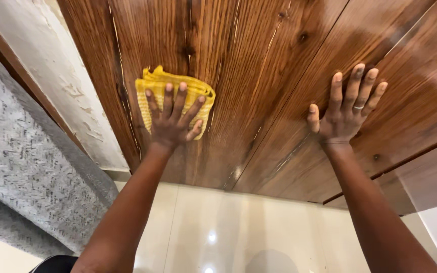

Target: The person wipes the surface of a wooden wardrobe using a yellow cloth. They clean the doors and the top edge of the wardrobe, moving the cloth back and forth across the wood grain.

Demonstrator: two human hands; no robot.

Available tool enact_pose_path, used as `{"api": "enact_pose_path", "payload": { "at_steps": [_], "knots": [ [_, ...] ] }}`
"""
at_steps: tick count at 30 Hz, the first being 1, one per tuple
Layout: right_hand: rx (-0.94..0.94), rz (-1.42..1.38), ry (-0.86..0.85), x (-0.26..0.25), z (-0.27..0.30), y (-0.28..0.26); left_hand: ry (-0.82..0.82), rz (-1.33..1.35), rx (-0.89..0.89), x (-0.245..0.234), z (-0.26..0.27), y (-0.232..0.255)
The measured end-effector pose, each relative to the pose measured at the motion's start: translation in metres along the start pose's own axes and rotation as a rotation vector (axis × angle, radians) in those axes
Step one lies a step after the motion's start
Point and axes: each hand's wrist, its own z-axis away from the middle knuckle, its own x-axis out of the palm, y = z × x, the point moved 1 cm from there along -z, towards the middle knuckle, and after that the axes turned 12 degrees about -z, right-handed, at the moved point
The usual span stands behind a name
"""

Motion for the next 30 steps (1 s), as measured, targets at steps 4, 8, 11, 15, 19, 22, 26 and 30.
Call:
{"api": "enact_pose_path", "payload": {
  "at_steps": [4, 8, 11, 15, 19, 22, 26, 30],
  "knots": [
    [0.001, 0.025, 0.014, 0.002, -0.002, 0.000, -0.021, -0.008, 0.019, 0.021, 0.056, 0.007],
    [-0.007, 0.021, 0.013, 0.000, -0.001, -0.002, -0.068, 0.020, 0.035, 0.025, 0.093, 0.010],
    [0.002, 0.025, -0.003, 0.000, -0.003, -0.002, -0.093, 0.042, 0.052, 0.022, 0.091, 0.006],
    [0.015, -0.006, -0.018, -0.005, -0.002, -0.006, -0.104, 0.030, 0.099, 0.003, 0.055, -0.020],
    [0.016, -0.008, -0.020, -0.004, -0.003, -0.004, -0.030, 0.040, -0.011, -0.017, -0.022, -0.054],
    [0.010, -0.014, -0.010, -0.003, -0.003, -0.003, 0.013, 0.044, -0.066, -0.033, -0.080, -0.077],
    [0.015, 0.001, -0.013, -0.002, -0.002, -0.001, 0.028, 0.048, -0.067, -0.048, -0.103, -0.086],
    [0.027, -0.016, -0.032, -0.003, 0.000, -0.002, -0.024, 0.039, -0.057, -0.043, -0.077, -0.087]
  ]
}}
